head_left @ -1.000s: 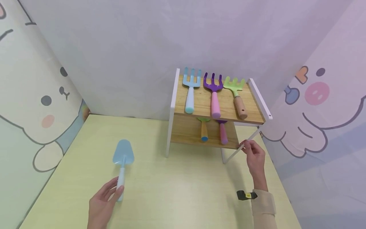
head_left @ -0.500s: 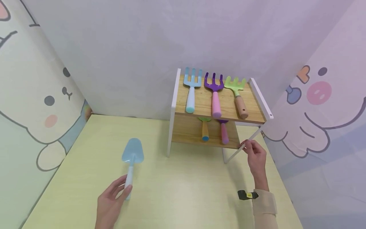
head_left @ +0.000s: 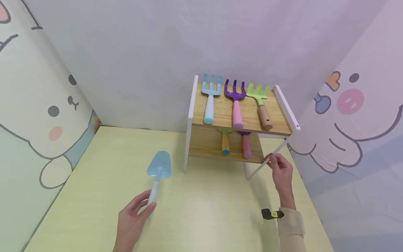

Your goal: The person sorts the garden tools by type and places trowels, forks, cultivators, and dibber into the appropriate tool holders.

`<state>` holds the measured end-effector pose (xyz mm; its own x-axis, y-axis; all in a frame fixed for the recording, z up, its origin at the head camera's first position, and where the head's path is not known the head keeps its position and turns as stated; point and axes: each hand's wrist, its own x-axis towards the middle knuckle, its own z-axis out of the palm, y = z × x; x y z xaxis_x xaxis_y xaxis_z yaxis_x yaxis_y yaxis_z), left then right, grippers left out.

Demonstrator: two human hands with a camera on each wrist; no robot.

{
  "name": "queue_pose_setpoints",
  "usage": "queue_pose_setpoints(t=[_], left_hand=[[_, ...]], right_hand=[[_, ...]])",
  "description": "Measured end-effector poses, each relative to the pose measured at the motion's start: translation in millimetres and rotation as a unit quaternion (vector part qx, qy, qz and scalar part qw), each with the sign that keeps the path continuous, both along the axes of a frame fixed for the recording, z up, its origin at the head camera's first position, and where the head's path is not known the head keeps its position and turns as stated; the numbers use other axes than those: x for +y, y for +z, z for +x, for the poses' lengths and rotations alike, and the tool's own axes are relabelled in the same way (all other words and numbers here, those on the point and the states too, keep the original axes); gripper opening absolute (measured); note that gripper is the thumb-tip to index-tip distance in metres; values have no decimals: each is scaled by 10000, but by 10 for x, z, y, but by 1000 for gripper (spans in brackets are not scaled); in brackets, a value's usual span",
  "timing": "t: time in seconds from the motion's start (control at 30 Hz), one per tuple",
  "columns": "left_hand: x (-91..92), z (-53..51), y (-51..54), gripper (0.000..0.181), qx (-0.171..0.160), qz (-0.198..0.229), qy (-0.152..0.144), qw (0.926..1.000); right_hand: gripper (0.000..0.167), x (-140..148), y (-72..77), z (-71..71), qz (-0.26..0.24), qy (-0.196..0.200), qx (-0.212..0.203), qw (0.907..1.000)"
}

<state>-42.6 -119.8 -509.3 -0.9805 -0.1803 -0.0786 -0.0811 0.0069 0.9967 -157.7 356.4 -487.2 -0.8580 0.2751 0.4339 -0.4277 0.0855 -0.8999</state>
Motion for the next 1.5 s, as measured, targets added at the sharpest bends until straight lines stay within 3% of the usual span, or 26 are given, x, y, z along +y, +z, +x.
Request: queue_pose_setpoints(t=[0.43, 1.1, 1.5], left_hand=[[275, -71, 23, 39, 596, 531, -404, 9960], [604, -222, 134, 37, 922, 813, -831, 9889], [809, -329, 177, 37, 928, 811, -964, 9877]], right_hand=[[22, -3, -42, -25, -217, -103, -2, 9997], [23, 8, -42, -20, -67, -84, -55, 9999], [21, 2, -25, -11, -48, -96, -12, 9999]])
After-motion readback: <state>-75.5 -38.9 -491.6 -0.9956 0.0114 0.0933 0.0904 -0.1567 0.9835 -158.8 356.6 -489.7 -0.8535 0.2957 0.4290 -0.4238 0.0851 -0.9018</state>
